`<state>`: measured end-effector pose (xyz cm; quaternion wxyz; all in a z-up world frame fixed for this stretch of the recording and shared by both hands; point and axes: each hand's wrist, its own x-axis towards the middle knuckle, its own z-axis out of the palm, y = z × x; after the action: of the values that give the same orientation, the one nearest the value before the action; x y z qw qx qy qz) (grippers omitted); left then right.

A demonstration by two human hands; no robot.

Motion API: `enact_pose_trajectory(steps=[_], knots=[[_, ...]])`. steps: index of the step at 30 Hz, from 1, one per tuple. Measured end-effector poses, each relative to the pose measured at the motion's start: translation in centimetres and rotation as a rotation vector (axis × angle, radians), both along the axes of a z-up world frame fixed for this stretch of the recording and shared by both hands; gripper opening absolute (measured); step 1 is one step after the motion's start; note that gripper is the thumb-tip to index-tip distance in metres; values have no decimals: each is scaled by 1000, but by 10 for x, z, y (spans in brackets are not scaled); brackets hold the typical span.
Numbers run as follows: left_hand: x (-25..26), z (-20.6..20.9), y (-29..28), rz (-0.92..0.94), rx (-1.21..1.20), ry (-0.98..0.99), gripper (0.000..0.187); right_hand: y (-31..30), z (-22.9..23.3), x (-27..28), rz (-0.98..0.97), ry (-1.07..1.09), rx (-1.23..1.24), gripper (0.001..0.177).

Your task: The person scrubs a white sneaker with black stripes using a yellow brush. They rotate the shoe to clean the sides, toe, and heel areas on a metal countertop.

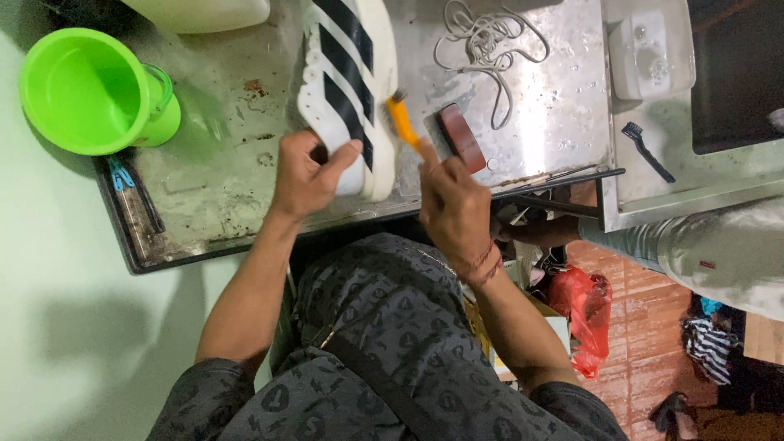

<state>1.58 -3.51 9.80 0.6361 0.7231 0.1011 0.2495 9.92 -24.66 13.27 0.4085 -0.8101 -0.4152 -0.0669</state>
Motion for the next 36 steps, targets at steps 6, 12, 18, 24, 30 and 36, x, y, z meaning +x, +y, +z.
enact_pose_trajectory(steps=[6, 12, 18, 24, 30, 36], knots=[[-13, -3, 10, 47, 30, 51, 38, -7, 2, -23, 55, 34, -26, 28], [-16, -12, 19, 64, 101, -9, 40, 37, 13, 8, 46, -199, 28, 25], [-24, -2, 22, 43, 85, 7, 38, 10, 9, -23, 85, -37, -66, 22], [-25, 6, 15, 112, 81, -49, 32, 53, 8, 24, 26, -335, -47, 26], [-33, 9, 21, 31, 102, 11, 39, 31, -11, -8, 71, -187, -87, 24], [-39, -12, 21, -24, 106, 34, 40, 51, -12, 29, -15, -327, -28, 28]])
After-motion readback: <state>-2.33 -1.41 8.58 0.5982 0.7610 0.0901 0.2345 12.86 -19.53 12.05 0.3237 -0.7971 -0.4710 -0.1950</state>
